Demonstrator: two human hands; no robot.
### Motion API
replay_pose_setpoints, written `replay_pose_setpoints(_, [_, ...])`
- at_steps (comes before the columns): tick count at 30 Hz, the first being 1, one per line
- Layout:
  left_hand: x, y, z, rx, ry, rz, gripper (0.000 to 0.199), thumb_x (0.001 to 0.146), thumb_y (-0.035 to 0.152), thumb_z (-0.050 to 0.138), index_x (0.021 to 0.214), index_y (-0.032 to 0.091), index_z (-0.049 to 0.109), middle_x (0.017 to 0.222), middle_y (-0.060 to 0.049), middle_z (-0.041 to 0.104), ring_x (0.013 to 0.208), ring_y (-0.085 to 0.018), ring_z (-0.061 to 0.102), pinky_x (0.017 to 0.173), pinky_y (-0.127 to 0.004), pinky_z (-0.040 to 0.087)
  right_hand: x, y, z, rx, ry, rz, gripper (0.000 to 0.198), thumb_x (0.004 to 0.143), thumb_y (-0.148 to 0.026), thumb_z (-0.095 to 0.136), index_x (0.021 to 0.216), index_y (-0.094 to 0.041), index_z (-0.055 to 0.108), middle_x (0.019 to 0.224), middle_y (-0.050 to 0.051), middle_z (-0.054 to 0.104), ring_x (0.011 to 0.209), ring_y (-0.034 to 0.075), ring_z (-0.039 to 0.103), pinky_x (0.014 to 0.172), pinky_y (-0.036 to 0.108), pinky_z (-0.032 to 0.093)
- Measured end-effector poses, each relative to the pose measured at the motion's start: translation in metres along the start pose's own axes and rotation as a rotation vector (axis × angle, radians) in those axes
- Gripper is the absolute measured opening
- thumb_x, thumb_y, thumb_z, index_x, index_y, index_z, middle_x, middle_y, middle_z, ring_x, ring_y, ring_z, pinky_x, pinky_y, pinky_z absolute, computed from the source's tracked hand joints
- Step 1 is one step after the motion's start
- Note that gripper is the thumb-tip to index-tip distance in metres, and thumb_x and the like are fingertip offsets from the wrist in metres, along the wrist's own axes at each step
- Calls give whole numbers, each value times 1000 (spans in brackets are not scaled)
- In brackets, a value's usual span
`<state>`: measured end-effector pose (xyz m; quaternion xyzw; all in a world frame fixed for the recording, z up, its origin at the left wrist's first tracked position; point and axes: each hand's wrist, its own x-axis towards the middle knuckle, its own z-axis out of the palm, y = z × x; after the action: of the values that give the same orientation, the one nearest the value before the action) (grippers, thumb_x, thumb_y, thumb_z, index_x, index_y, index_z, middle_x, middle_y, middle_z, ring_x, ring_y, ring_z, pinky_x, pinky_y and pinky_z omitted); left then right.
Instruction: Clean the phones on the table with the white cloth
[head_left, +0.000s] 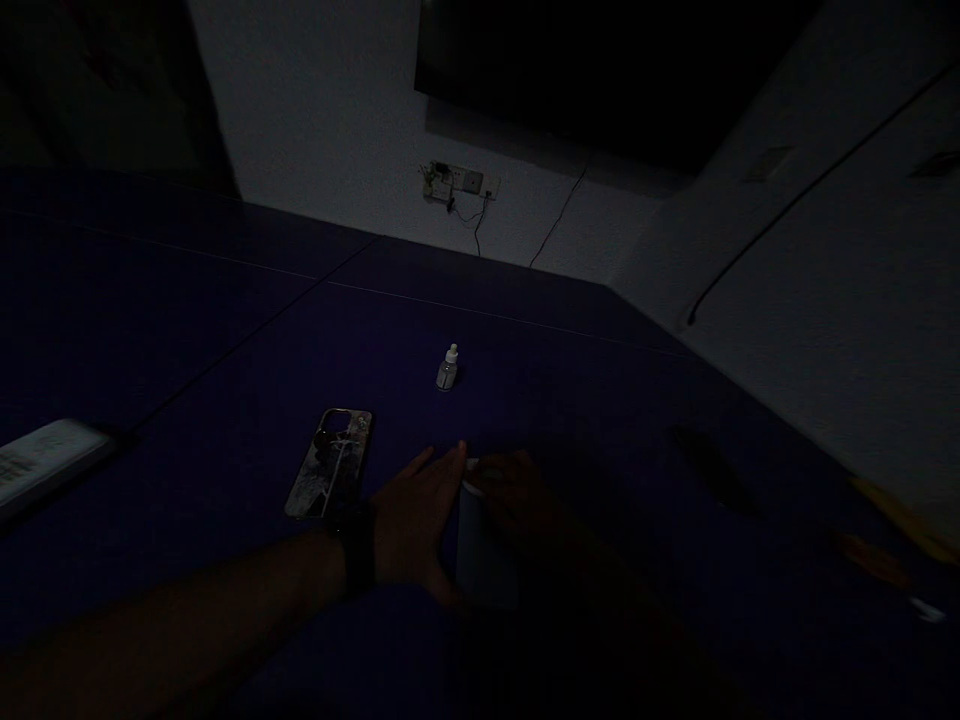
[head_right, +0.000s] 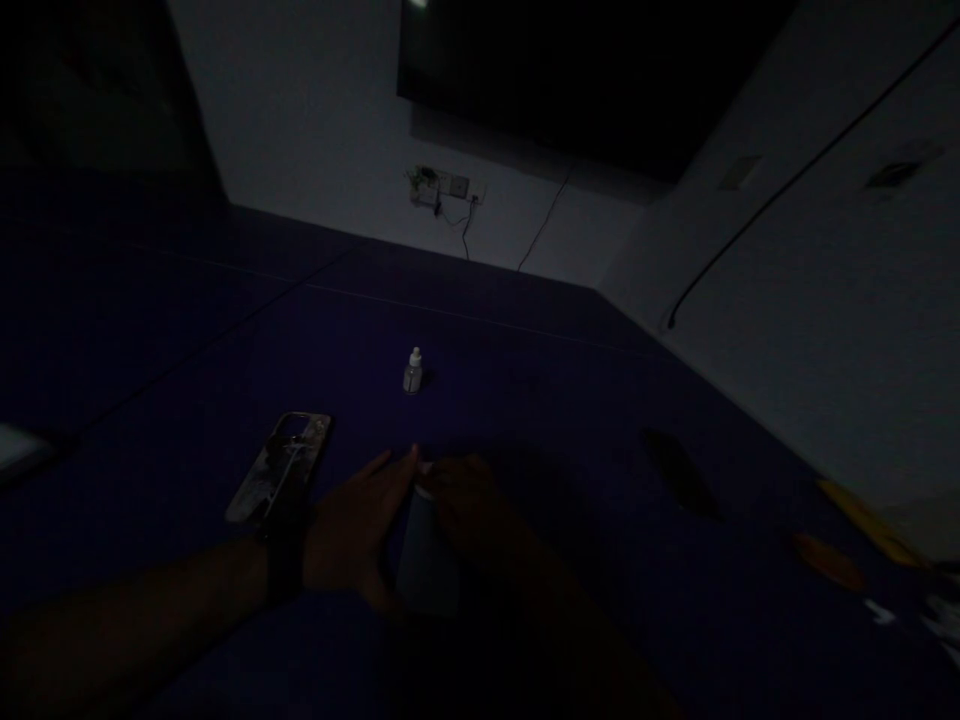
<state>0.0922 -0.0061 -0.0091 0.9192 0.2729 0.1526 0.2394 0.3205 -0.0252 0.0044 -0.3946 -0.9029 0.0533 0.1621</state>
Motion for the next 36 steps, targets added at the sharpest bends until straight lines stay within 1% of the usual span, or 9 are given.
replay_pose_setpoints(5, [1,2,-2,12,-19,-16,157,53,82,76,157,10,-19,164,-28,16,152,-41,24,124,-60,11,-15,5,-6,91,17,-49,43,95,-14,46,133,-23,62,133,10,63,120,25,55,101,47,44])
replay_pose_setpoints(7, [1,2,-3,8,-25,-14,155,55,82,75,158,10,-16,165,-28,16,152,-41,24,124,-61,11,-24,12,-10,82,30,-26,42,95,-13,45,130,-24,64,130,10,65,121,25,56,102,48,43])
replay_pose_setpoints(10, [1,2,-4,3,-31,-10,154,55,82,74,158,10,-15,165,-28,14,153,-41,23,124,-61,9,-31,22,-11,21,47,48,44,97,-14,43,135,-25,61,131,11,65,123,26,56,105,51,41])
replay_pose_setpoints(15, [1,2,-2,6,-37,-18,155,55,80,76,157,10,-17,165,-27,14,154,-39,22,125,-60,9,-16,19,1,-13,52,71,44,101,-16,40,141,-25,57,135,12,62,126,25,54,106,49,41])
replay_pose_setpoints(19, [1,2,-3,12,-31,-23,155,54,80,77,158,10,-16,165,-27,17,154,-38,22,125,-59,10,1,8,5,-10,43,34,46,97,-13,42,140,-20,56,136,14,61,122,27,54,104,51,41])
replay_pose_setpoints(23, [1,4,-5,12,-27,-22,155,53,81,76,158,11,-13,164,-28,20,153,-39,24,124,-60,10,-4,4,0,13,36,-32,45,93,-11,44,134,-19,60,134,13,62,120,27,55,101,50,43])
replay_pose_setpoints(26, [0,3,-4,3,-21,-5,153,55,82,75,159,11,-12,164,-28,19,153,-40,23,124,-60,10,-10,3,-1,18,10,-61,48,93,-11,45,139,-21,56,139,12,60,126,26,51,105,50,41])
replay_pose_setpoints(32, [-1,0,-1,-1,2,9,153,55,82,75,159,12,-12,164,-27,18,152,-41,24,124,-59,8,-4,8,2,-17,23,63,49,95,-11,44,142,-22,56,136,13,61,121,26,55,105,51,41])
replay_pose_setpoints(36, [-1,2,-4,-11,2,10,148,58,82,74,160,12,-8,163,-26,23,151,-41,26,125,-59,9,-17,20,-6,4,16,128,47,99,-12,40,142,-23,55,134,12,62,123,24,56,108,51,40])
